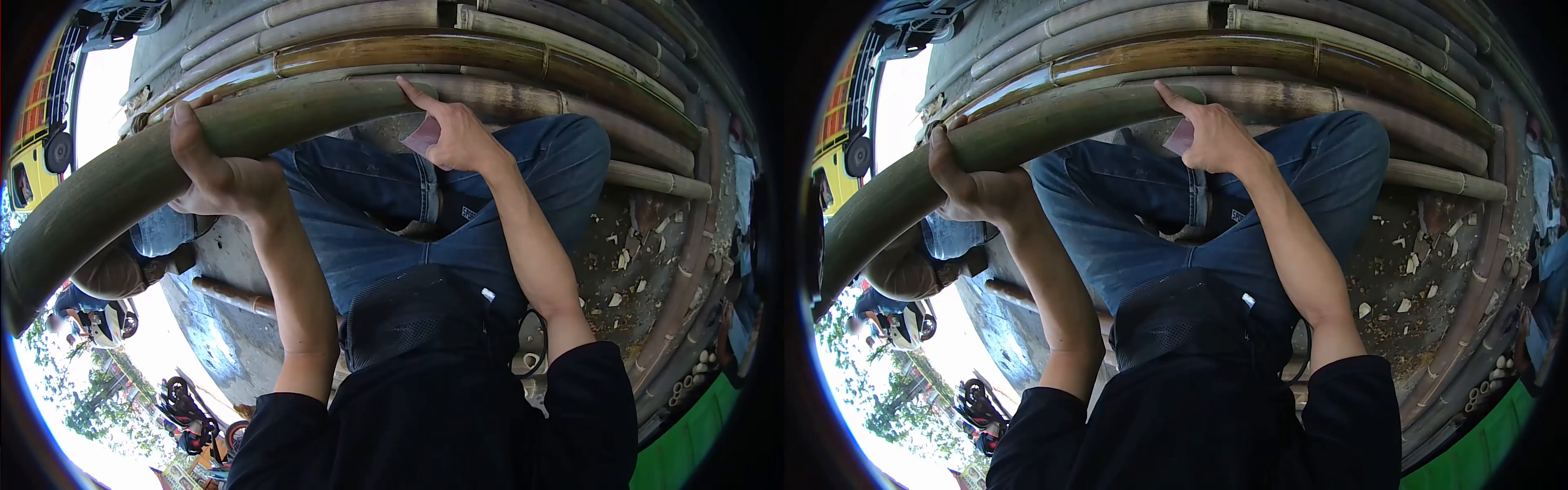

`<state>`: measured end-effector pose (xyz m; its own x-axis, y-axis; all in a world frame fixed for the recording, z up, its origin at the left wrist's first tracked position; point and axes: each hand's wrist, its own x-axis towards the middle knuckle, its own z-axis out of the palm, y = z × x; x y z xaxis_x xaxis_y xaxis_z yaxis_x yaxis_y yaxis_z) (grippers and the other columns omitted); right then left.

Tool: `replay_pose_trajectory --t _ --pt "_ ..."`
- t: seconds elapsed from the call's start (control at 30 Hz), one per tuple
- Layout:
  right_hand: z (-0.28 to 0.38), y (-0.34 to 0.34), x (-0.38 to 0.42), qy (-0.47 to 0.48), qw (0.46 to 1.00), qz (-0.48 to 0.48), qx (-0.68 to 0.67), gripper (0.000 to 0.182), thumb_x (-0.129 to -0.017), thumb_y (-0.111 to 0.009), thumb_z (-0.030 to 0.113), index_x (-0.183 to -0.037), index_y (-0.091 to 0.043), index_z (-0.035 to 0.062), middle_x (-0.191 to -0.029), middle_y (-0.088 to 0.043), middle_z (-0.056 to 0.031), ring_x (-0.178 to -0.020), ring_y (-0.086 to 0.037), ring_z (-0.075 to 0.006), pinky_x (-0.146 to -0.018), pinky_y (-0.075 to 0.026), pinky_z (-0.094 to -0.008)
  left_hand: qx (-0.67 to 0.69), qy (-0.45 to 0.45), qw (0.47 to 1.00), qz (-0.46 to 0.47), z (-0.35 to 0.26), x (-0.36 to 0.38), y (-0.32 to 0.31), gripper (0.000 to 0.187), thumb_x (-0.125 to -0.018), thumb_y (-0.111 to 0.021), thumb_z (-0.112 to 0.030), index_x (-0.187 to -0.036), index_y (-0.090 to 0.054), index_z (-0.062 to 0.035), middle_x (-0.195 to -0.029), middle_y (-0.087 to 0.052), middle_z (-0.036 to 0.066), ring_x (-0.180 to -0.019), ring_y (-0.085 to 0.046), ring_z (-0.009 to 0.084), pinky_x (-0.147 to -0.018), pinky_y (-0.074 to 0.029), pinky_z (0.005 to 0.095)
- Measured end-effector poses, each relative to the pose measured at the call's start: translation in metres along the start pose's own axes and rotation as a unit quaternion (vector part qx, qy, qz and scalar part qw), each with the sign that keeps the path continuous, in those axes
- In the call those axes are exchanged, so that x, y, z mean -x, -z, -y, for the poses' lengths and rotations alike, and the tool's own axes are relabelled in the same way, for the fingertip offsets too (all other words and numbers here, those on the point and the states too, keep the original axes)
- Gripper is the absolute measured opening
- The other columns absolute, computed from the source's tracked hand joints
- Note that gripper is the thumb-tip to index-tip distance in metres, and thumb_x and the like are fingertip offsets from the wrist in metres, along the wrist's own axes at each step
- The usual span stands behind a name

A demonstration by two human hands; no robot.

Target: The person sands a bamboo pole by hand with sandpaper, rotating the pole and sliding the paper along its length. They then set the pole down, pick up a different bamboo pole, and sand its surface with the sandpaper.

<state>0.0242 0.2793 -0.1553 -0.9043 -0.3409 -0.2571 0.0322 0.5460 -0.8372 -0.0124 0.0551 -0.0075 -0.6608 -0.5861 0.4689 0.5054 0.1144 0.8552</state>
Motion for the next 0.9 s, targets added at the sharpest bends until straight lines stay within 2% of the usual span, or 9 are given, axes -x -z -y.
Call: replay_pose_trajectory --t 0.1,0.17,0.3,0.37,0.5,0.57,0.67,0.83,0.9 --pt "-0.003 0.007 0.001 0.013 1.0 -0.006 -0.008 0.115 -0.058 -0.061 -0.001 -0.164 -0.033 0.0335 -0.079 -0.069 -0.0192 -0.078 -0.068 -0.0381 -0.082 -0.056 -0.0436 -0.011 0.001 1.0 -0.005 0.001 0.0 0.0 0.037 -0.089 -0.069 -0.027 -0.107 -0.065 0.0054 -0.095 -0.07 0.018 -0.091 -0.07 0.0236 -0.084 -0.061 0.0356" --pt "0.0 0.013 0.003 0.0 1.0 -0.008 0.015 0.104 -0.066 -0.061 -0.006 -0.16 -0.044 0.036 -0.077 -0.069 -0.0186 -0.067 -0.064 -0.0304 -0.082 -0.055 -0.0375 -0.012 0.0 1.0 -0.001 0.0 0.0 -0.001 0.037 -0.089 -0.069 -0.028 -0.106 -0.066 0.0052 -0.095 -0.07 0.018 -0.091 -0.07 0.0234 -0.085 -0.06 0.0351" --pt "0.004 0.025 0.007 -0.021 0.999 0.017 0.026 0.094 -0.068 -0.062 -0.005 -0.154 -0.054 0.0337 -0.081 -0.07 -0.0219 -0.07 -0.065 -0.0299 -0.081 -0.054 -0.0359 0.007 0.006 1.0 -0.001 0.004 -0.001 0.001 0.037 -0.091 -0.069 -0.028 -0.107 -0.066 0.0053 -0.095 -0.069 0.017 -0.09 -0.07 0.0232 -0.085 -0.058 0.0341" --pt "-0.005 0.026 0.007 -0.002 1.0 0.003 0.019 0.089 -0.061 -0.062 -0.001 -0.145 -0.064 0.0279 -0.086 -0.071 -0.0224 -0.081 -0.069 -0.0377 -0.085 -0.056 -0.0411 0.009 0.006 1.0 0.003 0.002 0.0 -0.002 0.037 -0.091 -0.069 -0.027 -0.107 -0.065 0.0053 -0.095 -0.069 0.017 -0.089 -0.07 0.0231 -0.085 -0.058 0.0339" --pt "-0.017 0.028 0.008 0.014 1.0 -0.009 0.011 0.073 -0.063 -0.061 -0.001 -0.131 -0.075 0.0194 -0.091 -0.073 -0.0211 -0.084 -0.071 -0.0377 -0.085 -0.056 -0.0412 0.007 0.01 1.0 0.006 -0.002 0.001 -0.005 0.037 -0.091 -0.069 -0.026 -0.109 -0.065 0.0054 -0.095 -0.068 0.016 -0.088 -0.07 0.023 -0.086 -0.058 0.0341" --pt "-0.026 0.021 0.006 0.072 0.98 -0.182 0.042 0.052 -0.072 -0.06 -0.005 -0.118 -0.079 0.0108 -0.095 -0.075 -0.0175 -0.082 -0.071 -0.0306 -0.081 -0.056 -0.0364 0.026 0.003 1.0 -0.006 0.002 -0.001 -0.004 0.036 -0.088 -0.071 -0.021 -0.108 -0.06 0.0069 -0.092 -0.067 0.018 -0.083 -0.07 0.0243 -0.078 -0.062 0.0355" --pt "-0.016 0.025 0.004 0.001 0.975 -0.219 0.04 0.036 -0.076 -0.06 -0.003 -0.104 -0.08 0.0069 -0.097 -0.075 -0.0136 -0.089 -0.072 -0.0319 -0.083 -0.057 -0.0394 0.039 -0.012 0.999 -0.009 0.004 -0.002 0.0 0.034 -0.085 -0.07 -0.016 -0.106 -0.056 0.0083 -0.09 -0.066 0.018 -0.077 -0.071 0.0252 -0.071 -0.066 0.0368" --pt "-0.023 0.015 -0.004 0.034 0.925 -0.368 0.094 0.025 -0.079 -0.064 0.001 -0.096 -0.082 0.008 -0.094 -0.074 -0.0111 -0.093 -0.071 -0.0311 -0.084 -0.057 -0.041 0.01 -0.036 0.997 0.062 0.013 -0.006 0.02 0.024 -0.091 -0.064 -0.013 -0.106 -0.061 0.0046 -0.094 -0.068 0.015 -0.078 -0.071 0.0233 -0.073 -0.065 0.0359" --pt "-0.024 0.017 -0.006 0.068 0.904 -0.406 0.116 0.028 -0.08 -0.062 -0.002 -0.098 -0.081 0.0074 -0.097 -0.075 -0.0119 -0.093 -0.072 -0.0313 -0.084 -0.058 -0.0395 -0.157 -0.153 0.974 0.047 0.016 0.0 0.02 0.02 -0.094 -0.059 -0.014 -0.109 -0.065 -0.0011 -0.096 -0.07 0.014 -0.079 -0.071 0.0231 -0.074 -0.063 0.0365"
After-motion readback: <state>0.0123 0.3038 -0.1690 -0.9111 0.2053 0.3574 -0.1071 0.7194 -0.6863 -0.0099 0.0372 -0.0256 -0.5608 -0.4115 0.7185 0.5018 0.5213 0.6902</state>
